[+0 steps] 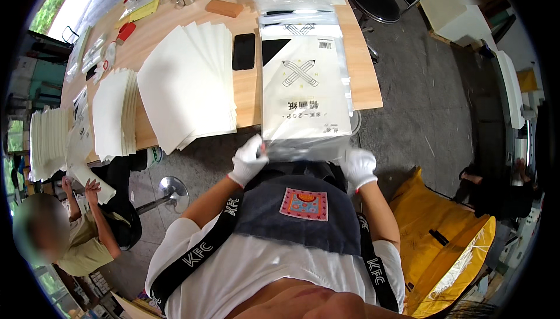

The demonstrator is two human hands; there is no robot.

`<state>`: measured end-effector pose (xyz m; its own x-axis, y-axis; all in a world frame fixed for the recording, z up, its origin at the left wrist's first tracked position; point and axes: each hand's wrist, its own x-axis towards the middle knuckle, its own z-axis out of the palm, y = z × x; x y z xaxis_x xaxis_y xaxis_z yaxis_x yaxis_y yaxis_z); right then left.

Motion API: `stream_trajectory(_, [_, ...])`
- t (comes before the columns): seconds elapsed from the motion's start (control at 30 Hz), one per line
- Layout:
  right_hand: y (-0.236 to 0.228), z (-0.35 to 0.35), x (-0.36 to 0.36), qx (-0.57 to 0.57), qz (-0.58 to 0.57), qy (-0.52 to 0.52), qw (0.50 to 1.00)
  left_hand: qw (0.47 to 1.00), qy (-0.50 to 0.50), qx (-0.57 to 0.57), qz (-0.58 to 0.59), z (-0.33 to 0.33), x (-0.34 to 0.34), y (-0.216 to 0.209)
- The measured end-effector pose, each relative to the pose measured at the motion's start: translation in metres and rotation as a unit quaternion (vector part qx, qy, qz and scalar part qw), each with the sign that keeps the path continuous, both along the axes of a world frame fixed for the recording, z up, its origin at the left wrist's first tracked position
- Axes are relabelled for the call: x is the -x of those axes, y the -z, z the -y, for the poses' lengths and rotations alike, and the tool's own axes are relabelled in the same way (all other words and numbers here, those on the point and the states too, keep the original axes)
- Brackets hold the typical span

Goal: The person repeatedly picks up stacks of white paper, places them into clear plastic bags, and seals the bags. They then place the packaged items onto a growing pile on the table. The process is repetitive and involves handling paper and plastic packaging materials.

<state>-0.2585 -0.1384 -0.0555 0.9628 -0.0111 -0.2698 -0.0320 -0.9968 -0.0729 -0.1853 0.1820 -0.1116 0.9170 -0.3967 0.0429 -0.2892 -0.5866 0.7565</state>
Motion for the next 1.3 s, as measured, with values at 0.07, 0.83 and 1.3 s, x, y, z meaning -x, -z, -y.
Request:
stream_trajectory(0.07, [0.027,-0.002,0.036,0.019,-0.125,-0.043,0.991,0.987,0.024,-0.105,-0.121,-0.026,0.017,0.019])
stream_trajectory(0.83, [0.09,-0.095,-0.01,-0.884,-0.047,0.232,0.403,0.943,0.272,0.12,0.147,0.039,-0.056,-0.163])
stream_trajectory(1.3, [-0.155,0.035,-0.435,-0.861,0.18,-0.005,0.476,0.939,-0.109,0.272,0.182,0.048,-0.165,-0.188])
